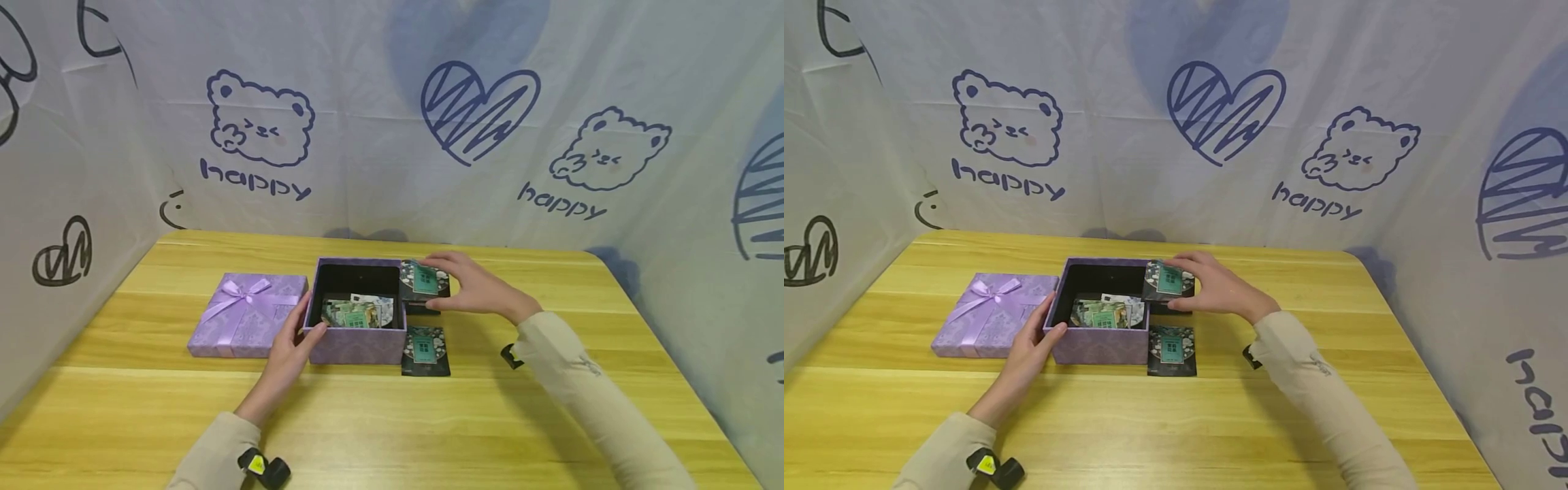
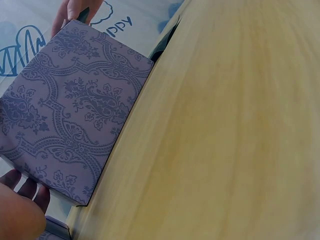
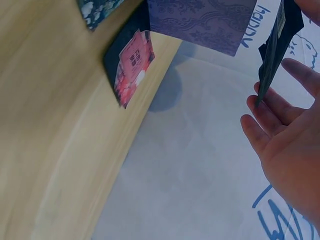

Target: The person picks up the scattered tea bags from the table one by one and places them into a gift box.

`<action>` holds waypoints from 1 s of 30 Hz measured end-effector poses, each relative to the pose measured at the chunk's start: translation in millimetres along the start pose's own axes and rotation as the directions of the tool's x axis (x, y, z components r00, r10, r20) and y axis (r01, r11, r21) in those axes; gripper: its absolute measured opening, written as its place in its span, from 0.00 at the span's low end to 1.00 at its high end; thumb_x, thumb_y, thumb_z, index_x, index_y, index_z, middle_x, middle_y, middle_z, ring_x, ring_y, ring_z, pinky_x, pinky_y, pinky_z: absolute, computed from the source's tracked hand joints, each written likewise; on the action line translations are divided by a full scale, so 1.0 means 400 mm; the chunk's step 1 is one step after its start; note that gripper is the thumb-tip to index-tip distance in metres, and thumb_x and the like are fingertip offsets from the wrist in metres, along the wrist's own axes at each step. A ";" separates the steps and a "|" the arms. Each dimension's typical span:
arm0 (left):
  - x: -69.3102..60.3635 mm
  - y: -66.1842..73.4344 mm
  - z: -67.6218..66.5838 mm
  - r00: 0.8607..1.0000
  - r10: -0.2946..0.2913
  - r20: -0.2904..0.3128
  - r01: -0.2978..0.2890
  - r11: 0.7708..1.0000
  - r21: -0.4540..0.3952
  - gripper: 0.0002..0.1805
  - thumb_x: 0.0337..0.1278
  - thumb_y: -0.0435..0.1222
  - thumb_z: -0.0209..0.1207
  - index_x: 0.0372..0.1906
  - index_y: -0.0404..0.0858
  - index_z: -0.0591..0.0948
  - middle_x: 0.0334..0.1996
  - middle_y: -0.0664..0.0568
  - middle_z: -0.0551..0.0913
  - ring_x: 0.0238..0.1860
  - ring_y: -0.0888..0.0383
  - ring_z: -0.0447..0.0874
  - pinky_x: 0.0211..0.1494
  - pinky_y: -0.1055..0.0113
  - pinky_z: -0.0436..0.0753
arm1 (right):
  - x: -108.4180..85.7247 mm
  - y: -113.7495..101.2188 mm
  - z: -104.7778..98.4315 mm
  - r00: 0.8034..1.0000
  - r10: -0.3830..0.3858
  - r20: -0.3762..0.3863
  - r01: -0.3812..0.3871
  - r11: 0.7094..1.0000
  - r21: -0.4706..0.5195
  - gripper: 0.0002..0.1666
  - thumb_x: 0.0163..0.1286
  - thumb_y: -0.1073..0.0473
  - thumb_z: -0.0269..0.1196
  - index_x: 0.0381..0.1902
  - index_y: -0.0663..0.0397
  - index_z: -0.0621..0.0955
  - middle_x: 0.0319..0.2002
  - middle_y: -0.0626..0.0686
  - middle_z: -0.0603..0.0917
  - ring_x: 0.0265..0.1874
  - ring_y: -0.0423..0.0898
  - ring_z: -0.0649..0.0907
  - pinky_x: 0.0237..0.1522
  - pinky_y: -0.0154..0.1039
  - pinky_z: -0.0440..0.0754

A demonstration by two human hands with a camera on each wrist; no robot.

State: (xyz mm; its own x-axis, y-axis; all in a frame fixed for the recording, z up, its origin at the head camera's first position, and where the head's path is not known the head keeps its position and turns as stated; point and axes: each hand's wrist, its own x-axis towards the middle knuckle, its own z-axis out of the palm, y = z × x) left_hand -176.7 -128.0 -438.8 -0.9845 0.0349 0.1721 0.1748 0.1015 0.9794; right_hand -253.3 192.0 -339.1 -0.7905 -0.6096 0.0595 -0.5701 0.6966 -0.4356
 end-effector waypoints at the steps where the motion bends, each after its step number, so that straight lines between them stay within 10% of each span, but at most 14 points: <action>1: 0.000 0.000 0.000 1.000 -0.002 0.000 0.002 1.000 0.001 0.35 0.68 0.33 0.55 0.76 0.39 0.56 0.68 0.34 0.64 0.63 0.42 0.66 0.54 0.80 0.69 | 0.004 -0.003 0.000 1.000 0.000 0.003 0.000 1.000 0.000 0.45 0.60 0.44 0.68 0.72 0.52 0.66 0.70 0.60 0.62 0.69 0.59 0.60 0.64 0.62 0.60; 30: -0.001 0.004 0.001 1.000 -0.011 0.005 0.011 1.000 0.010 0.35 0.68 0.34 0.55 0.76 0.40 0.55 0.69 0.35 0.62 0.65 0.43 0.64 0.56 0.79 0.67 | 0.114 -0.094 0.028 0.985 -0.097 0.140 0.093 0.995 0.037 0.43 0.64 0.42 0.65 0.72 0.49 0.66 0.70 0.59 0.61 0.68 0.56 0.61 0.64 0.57 0.63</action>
State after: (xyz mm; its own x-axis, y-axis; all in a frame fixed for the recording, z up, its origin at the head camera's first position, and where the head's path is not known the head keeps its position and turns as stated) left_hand -176.2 -127.5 -437.5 -0.9862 0.0386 0.1609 0.1642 0.1122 0.9800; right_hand -265.3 134.0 -330.0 -0.6922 -0.7213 -0.0246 -0.6325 0.6227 -0.4607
